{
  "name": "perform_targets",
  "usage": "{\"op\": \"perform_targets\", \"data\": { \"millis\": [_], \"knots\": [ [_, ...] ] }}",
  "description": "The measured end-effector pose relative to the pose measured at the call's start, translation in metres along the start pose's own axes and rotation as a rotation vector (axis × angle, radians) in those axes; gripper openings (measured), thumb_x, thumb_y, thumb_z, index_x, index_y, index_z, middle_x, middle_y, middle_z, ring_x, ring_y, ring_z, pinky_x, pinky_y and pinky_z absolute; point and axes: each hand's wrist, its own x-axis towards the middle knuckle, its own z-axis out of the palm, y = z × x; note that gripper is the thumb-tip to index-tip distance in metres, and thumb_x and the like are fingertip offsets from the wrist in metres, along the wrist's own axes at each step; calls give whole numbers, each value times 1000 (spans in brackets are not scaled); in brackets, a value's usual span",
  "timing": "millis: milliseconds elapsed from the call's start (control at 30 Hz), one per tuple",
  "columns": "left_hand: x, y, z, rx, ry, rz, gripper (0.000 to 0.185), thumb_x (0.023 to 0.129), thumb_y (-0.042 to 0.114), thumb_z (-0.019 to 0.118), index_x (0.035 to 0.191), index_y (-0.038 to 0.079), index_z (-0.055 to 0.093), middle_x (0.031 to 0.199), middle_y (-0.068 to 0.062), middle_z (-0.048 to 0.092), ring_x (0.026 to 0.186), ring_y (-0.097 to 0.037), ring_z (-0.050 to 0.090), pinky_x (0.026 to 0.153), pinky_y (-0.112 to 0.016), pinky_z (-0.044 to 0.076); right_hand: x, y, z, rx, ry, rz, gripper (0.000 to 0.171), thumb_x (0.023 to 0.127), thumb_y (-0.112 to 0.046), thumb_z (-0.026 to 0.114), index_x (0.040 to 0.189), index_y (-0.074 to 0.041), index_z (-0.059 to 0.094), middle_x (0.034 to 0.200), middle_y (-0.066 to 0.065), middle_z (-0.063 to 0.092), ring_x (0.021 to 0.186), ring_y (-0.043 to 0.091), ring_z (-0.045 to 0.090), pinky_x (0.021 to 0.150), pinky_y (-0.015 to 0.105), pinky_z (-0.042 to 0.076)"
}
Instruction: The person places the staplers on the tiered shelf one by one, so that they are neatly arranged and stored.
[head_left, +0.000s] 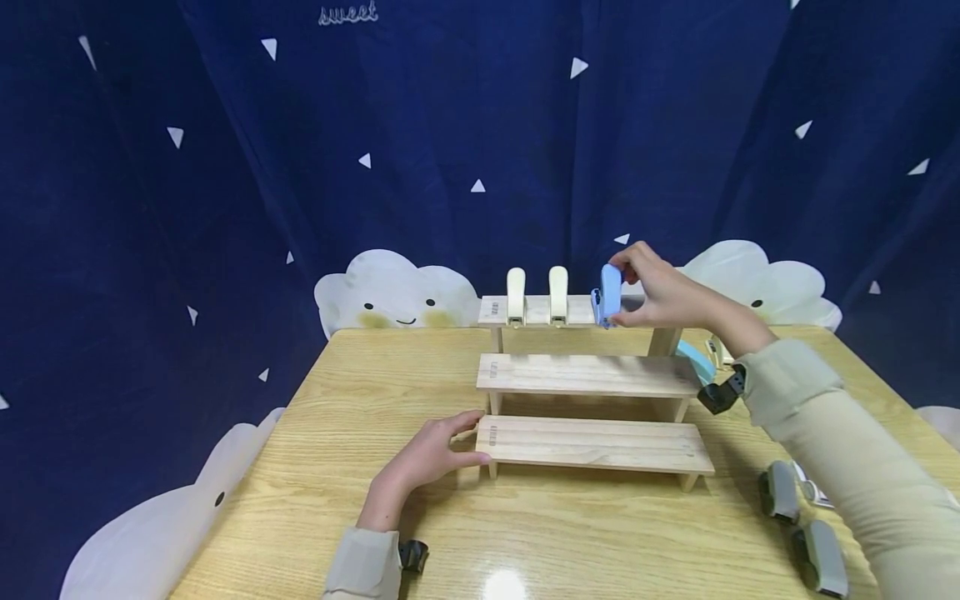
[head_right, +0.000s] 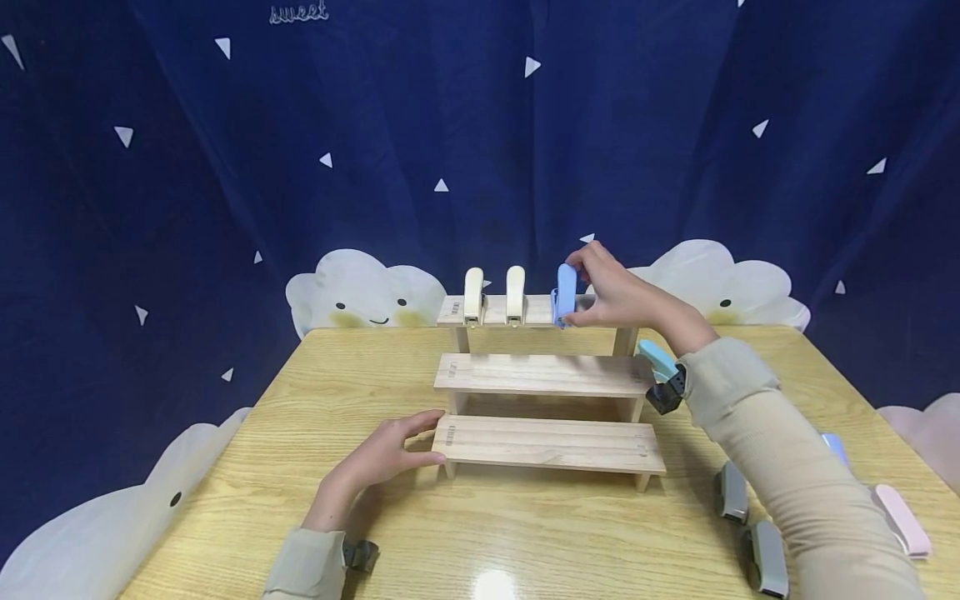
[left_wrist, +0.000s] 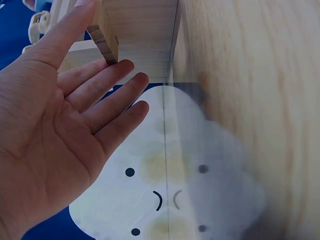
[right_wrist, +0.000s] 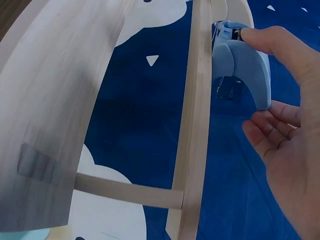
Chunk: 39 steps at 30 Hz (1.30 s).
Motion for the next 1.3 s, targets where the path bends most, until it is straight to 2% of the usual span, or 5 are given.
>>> {"op": "perform_targets", "data": {
  "millis": [300,533,867,1067,1300],
  "knots": [
    [0,0,1,2,-2,8,79,85,44,73,149,9,42,146,-15,51,136,-33,50,114,-51,40,2,-1,1,17,-24,14,67,70,-14,84,122,7,48,109,17,48,95,24,50,81,29,43],
    [1,2,1,5,3,5,79,84,43,74,149,10,41,147,-14,51,136,-32,50,114,-50,40,1,3,1,21,-24,-12,67,72,-16,83,123,8,47,111,19,48,95,26,52,82,26,43],
    [1,1,2,7,-3,4,80,85,44,73,149,11,41,147,-14,51,136,-32,49,115,-50,40,-23,17,-14,99,17,110,65,77,-15,81,130,3,47,120,18,49,101,22,51,86,17,41],
    [2,-2,1,5,-7,-2,81,84,46,72,150,12,40,148,-14,50,137,-32,49,114,-50,40,-43,29,-25,115,51,187,61,82,-17,78,133,-1,48,122,15,49,102,10,47,85,5,34],
    [2,-3,1,2,-6,5,80,85,45,73,150,11,41,148,-13,50,137,-31,49,114,-50,40,-70,51,-28,161,133,201,58,85,-9,74,133,3,46,122,14,47,100,-8,43,88,-5,31]
  ]
}}
